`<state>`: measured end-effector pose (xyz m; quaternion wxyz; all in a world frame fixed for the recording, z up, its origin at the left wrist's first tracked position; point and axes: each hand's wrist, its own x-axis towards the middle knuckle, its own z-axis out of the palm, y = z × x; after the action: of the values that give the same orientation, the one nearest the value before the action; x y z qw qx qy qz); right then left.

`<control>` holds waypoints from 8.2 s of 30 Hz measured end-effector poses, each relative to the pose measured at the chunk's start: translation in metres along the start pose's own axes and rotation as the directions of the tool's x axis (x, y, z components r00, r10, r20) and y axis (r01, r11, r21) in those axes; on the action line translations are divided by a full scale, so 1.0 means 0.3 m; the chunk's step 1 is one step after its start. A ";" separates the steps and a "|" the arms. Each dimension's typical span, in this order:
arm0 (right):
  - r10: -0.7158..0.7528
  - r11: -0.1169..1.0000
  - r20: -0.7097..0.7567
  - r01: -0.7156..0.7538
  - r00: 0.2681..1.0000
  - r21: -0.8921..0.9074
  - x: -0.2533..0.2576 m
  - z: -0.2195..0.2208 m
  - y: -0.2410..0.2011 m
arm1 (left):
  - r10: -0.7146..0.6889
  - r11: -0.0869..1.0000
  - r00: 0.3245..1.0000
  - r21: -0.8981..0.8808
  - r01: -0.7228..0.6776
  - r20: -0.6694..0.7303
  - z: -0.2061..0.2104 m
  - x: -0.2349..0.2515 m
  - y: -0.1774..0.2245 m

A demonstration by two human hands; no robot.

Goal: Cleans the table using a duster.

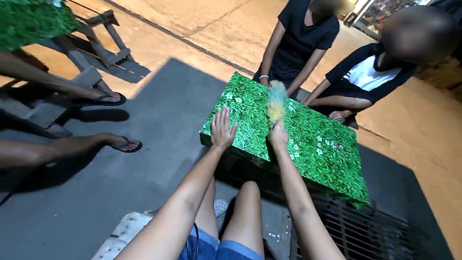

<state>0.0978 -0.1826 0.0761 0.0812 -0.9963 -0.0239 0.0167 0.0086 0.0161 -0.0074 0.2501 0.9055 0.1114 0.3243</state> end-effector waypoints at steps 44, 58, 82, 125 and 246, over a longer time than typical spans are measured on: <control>0.588 0.808 -0.078 -0.580 0.805 0.110 -0.137 -0.117 0.658 | 0.081 0.996 0.995 0.052 -0.078 -0.052 -0.006 -0.021 0.003; -0.220 0.973 0.065 0.214 0.973 0.092 -0.303 0.067 -0.224 | 0.069 0.997 0.997 0.047 -0.067 -0.045 0.003 -0.027 -0.007; 0.550 0.820 -0.066 -0.523 0.833 0.233 -0.758 0.023 0.567 | 0.096 0.995 0.991 0.030 -0.093 -0.098 -0.008 -0.020 0.000; 0.638 0.770 -0.130 -0.633 0.759 0.083 -0.694 -0.052 0.995 | 0.003 1.000 0.999 -0.011 -0.003 -0.032 -0.015 -0.013 0.005; -0.320 0.544 -0.254 0.397 0.913 0.740 -0.286 0.059 0.091 | -0.153 0.988 0.987 -0.040 0.151 -0.046 -0.039 0.056 -0.037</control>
<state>0.0127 -0.2109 0.0567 0.5059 -0.8349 -0.2138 -0.0357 0.0136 0.0362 0.0035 0.2877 0.8815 0.1802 0.3281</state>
